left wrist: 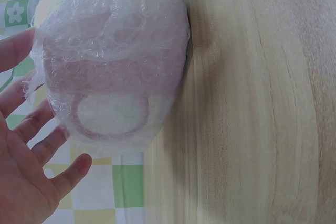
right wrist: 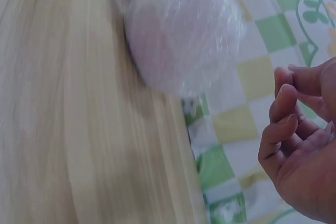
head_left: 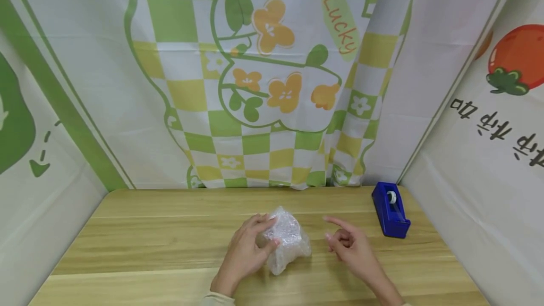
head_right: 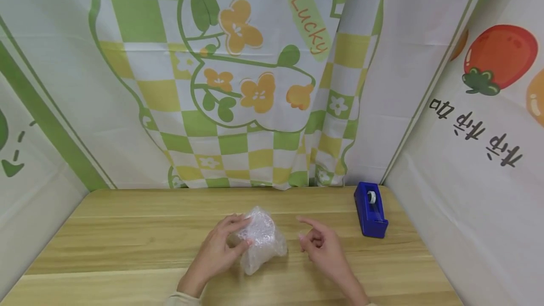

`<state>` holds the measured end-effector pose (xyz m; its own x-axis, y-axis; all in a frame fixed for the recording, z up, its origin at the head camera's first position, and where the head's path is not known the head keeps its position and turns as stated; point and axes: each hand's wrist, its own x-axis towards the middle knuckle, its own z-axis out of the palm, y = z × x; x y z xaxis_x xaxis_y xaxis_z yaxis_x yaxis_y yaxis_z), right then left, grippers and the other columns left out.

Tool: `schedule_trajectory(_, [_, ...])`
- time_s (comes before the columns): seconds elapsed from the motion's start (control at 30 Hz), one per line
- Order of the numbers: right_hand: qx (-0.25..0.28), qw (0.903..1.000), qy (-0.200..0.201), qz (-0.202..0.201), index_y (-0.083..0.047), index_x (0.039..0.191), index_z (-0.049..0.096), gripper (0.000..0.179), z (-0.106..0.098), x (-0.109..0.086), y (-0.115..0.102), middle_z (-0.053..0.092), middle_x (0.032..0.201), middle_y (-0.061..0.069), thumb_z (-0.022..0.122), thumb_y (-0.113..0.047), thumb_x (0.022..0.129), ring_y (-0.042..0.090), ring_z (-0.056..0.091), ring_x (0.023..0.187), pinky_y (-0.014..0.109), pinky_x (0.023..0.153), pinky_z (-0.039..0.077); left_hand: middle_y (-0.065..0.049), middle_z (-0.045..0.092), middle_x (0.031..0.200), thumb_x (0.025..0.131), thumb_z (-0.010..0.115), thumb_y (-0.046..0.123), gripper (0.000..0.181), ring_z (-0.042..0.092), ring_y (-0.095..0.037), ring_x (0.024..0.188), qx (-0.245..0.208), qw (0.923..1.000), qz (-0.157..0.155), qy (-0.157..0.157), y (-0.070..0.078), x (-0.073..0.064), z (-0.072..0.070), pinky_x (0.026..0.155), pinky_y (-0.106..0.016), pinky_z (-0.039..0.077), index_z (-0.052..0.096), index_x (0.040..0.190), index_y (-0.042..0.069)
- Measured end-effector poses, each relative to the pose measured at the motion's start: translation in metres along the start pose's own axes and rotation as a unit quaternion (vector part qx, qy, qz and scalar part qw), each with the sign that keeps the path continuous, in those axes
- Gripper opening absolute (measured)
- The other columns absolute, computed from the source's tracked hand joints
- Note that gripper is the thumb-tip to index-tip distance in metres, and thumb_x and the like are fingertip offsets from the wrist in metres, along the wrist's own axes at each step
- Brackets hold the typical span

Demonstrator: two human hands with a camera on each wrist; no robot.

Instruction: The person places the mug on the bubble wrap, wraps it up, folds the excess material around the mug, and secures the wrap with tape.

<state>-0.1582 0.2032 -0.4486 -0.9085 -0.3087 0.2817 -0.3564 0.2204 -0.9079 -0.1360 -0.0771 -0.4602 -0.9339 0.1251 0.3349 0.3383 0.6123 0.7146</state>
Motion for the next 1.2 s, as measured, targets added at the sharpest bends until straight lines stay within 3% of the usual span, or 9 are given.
schedule_trajectory(0.3, [0.023, 0.9988, -0.024, -0.035, -0.001, 0.137, 0.058, 0.044, 0.024, 0.007, -0.012, 0.068, 0.073, 0.014, 0.068, -0.001, 0.095, 0.010, 0.056, 0.053, 0.028, 0.042, 0.050, -0.012, 0.061, 0.140, 0.089, 0.077, 0.031, 0.047, 0.047, -0.042, 0.135, -0.014, 0.9998, 0.009, -0.005, 0.000, 0.000, -0.001, 0.105, -0.070, 0.036, 0.068, 0.130, 0.010])
schedule_trajectory(0.7, [0.015, 0.9977, -0.054, -0.038, 0.002, 0.137, 0.059, 0.046, 0.047, 0.019, -0.023, 0.069, 0.069, 0.010, 0.072, -0.006, 0.093, 0.003, 0.050, 0.045, 0.025, 0.037, 0.047, -0.012, 0.060, 0.141, 0.089, 0.077, 0.033, 0.048, 0.047, -0.043, 0.135, -0.015, 0.9999, 0.004, -0.006, -0.002, 0.001, 0.000, 0.104, -0.071, 0.037, 0.068, 0.131, 0.012])
schedule_trajectory(0.93, [-0.056, 0.9938, -0.066, -0.069, -0.003, 0.135, 0.063, 0.044, 0.060, 0.028, -0.027, 0.069, 0.069, 0.001, 0.074, -0.007, 0.092, 0.001, 0.051, 0.050, 0.021, 0.041, 0.046, -0.010, 0.060, 0.141, 0.089, 0.077, 0.034, 0.047, 0.047, -0.041, 0.136, -0.017, 0.9999, -0.001, -0.004, -0.001, 0.001, 0.000, 0.105, -0.070, 0.036, 0.069, 0.131, 0.013])
schedule_trajectory(1.2, [-0.128, 0.9889, -0.059, -0.046, -0.009, 0.133, 0.067, 0.043, 0.071, 0.030, -0.027, 0.064, 0.064, -0.007, 0.075, -0.004, 0.090, 0.001, 0.049, 0.050, 0.019, 0.044, 0.043, -0.010, 0.061, 0.140, 0.089, 0.078, 0.034, 0.047, 0.048, -0.040, 0.135, -0.015, 0.9999, 0.003, 0.002, -0.001, 0.001, 0.001, 0.105, -0.068, 0.038, 0.070, 0.130, 0.013])
